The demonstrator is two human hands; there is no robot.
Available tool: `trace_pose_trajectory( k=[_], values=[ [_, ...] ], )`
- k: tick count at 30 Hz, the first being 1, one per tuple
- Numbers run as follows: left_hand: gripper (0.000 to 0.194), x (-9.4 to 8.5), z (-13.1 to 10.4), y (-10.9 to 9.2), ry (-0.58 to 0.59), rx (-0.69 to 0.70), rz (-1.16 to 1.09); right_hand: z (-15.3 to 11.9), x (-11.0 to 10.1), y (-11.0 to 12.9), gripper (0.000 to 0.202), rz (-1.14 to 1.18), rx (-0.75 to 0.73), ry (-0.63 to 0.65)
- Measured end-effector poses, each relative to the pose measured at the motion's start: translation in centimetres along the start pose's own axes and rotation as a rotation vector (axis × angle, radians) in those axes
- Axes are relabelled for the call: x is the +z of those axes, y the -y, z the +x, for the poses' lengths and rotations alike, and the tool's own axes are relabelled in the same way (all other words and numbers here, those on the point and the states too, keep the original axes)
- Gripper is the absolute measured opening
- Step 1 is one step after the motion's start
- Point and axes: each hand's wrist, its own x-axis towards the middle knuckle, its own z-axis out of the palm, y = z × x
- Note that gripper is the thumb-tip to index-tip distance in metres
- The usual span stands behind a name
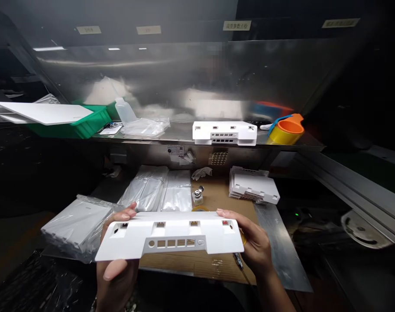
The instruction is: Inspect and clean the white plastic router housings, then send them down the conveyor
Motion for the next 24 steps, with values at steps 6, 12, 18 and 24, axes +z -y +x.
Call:
trace_pose_trajectory(
  k=[6,12,18,24],
  values=[
    [0.074,0.5,-1.0,-0.1,0.062,0.001,-0.090,-0.4,-0.8,-0.7,0.038,-0.006,0.007,0.014],
    [0.065,0.7,-1.2,-0.4,0.096,0.102,-0.068,-1.5,-1.7,-1.5,0.040,0.040,-0.068,0.053],
    [0.056,0.1,-2.1,-0.5,0.187,0.110,-0.039,-2.3,-2.2,-2.3,0.039,0.062,-0.097,0.039],
    [0.068,-0.6,-1.7,-1.1,0.011,-0.538,-0.563,-2.2,-2.8,-2.0,0.038,-0.013,-0.229,0.029]
  ],
)
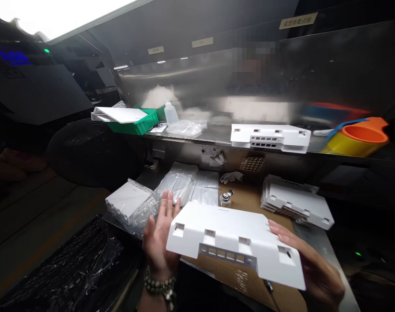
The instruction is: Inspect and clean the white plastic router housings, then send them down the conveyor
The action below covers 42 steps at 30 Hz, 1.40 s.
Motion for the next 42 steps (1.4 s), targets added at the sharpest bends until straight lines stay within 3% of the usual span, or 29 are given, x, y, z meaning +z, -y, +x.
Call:
trace_pose_trajectory(
  k=[3,5,7,9,11,13,24,31,38,42],
  values=[
    [0.074,-0.2,0.7,-0.7,0.024,-0.587,-0.138,-0.2,-0.4,-0.2,0.038,-0.044,-0.084,0.063],
    [0.070,-0.6,1.0,-0.8,0.134,-0.711,-0.176,-0.3,-0.3,-0.5,0.036,-0.096,-0.058,0.088],
    [0.062,-1.1,0.9,-0.7,0.216,-0.601,-0.222,-0.3,-0.1,-0.7,0.039,-0.128,0.098,0.051],
    [0.058,-1.7,0.6,-0.6,0.272,-0.442,-0.255,-0.3,0.3,-0.9,0.049,-0.096,0.346,0.013],
    [0.059,-2.2,0.4,-0.7,0.316,-0.342,-0.259,-0.4,0.9,-0.9,0.052,-0.002,0.566,0.028],
    [0.063,-2.6,0.4,-0.8,0.345,-0.291,-0.239,-0.5,1.5,-0.8,0.048,0.096,0.684,0.070],
    [0.075,-5.2,1.3,0.0,0.323,-0.175,-0.188,0.8,3.8,1.4,0.037,0.174,0.737,0.013],
    [0.076,-5.2,2.2,0.4,0.486,-0.212,-0.338,1.5,3.7,2.0,0.032,0.164,0.716,-0.010],
    [0.086,-6.9,2.9,1.8,0.293,-0.257,-0.255,1.4,3.3,2.3,0.032,0.123,0.723,-0.034],
    [0.087,-6.6,2.7,2.2,0.243,-0.305,-0.290,0.9,2.8,2.2,0.036,0.140,0.781,-0.044]
  ],
)
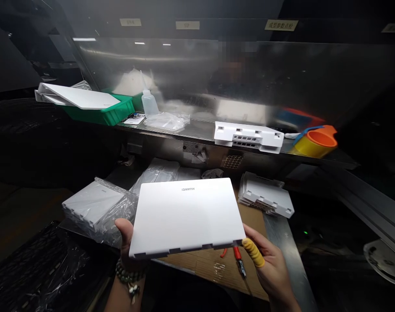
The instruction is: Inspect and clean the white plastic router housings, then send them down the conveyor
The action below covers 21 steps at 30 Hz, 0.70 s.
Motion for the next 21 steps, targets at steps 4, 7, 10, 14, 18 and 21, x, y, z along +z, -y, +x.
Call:
trace_pose_trajectory(
  k=[4,7,10,14,18,21],
  values=[
    [0.086,1.0,0.0,0.5,0.021,-0.002,-0.022,-0.3,-0.3,-0.2,0.041,0.029,0.045,0.020],
    [0.081,0.2,-0.3,0.7,-0.001,-0.043,0.007,-0.2,-0.3,-0.3,0.042,0.039,0.044,0.029],
    [0.075,-1.1,-0.9,0.6,-0.056,-0.057,0.032,0.2,-0.1,-0.6,0.038,0.035,0.016,0.052],
    [0.060,-0.6,-1.6,-0.3,-0.310,0.019,0.118,0.8,0.7,-1.2,0.036,0.014,-0.012,0.142],
    [0.071,2.2,-2.1,-1.2,-0.468,0.134,0.300,0.8,3.3,-1.0,0.049,-0.170,-0.197,0.067],
    [0.076,3.8,-2.3,-1.3,-0.463,0.164,0.348,0.5,6.0,-0.2,0.057,-0.451,-0.485,0.020]
  ],
)
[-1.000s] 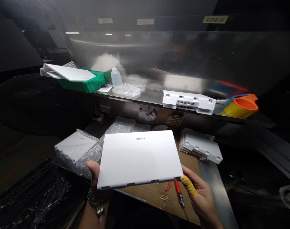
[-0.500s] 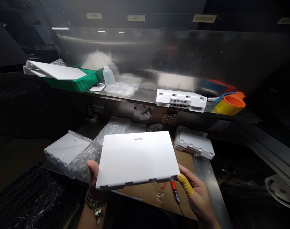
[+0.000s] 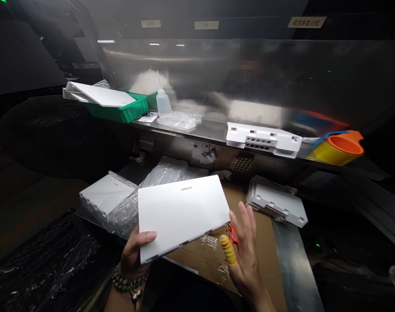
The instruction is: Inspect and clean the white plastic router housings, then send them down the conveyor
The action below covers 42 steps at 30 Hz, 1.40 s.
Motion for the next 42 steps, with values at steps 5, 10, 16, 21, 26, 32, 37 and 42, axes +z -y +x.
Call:
trace_pose_trajectory(
  k=[5,10,16,21,26,32,37,42],
  values=[
    [0.079,0.3,-0.5,-0.5,-0.058,-0.002,-0.041,0.1,1.4,1.8,0.044,-0.108,-0.339,0.237],
    [0.081,-0.8,-0.4,-0.7,-0.128,0.015,-0.079,-0.3,0.2,1.5,0.032,0.194,-0.215,0.147],
    [0.082,-0.8,-0.3,-0.7,-0.128,0.026,-0.092,0.6,1.0,1.8,0.060,-0.112,-0.305,0.214],
    [0.076,-1.8,-0.2,-1.1,-0.022,-0.015,-0.081,0.5,0.4,1.9,0.028,0.115,-0.281,0.096],
    [0.075,-2.1,-0.6,-1.8,-0.043,-0.070,-0.076,1.4,-1.1,1.2,0.029,0.228,0.116,-0.177],
    [0.079,-1.0,-0.7,-1.4,-0.109,0.021,-0.108,1.8,-1.4,0.2,0.043,0.558,0.390,0.055],
    [0.072,-2.4,-0.6,-0.5,-0.062,0.014,-0.098,1.2,-1.3,0.1,0.043,0.623,0.381,0.085],
    [0.073,-3.1,-1.0,-0.4,0.017,0.037,-0.090,0.9,-1.4,-0.1,0.039,0.658,0.404,0.089]
  ],
)
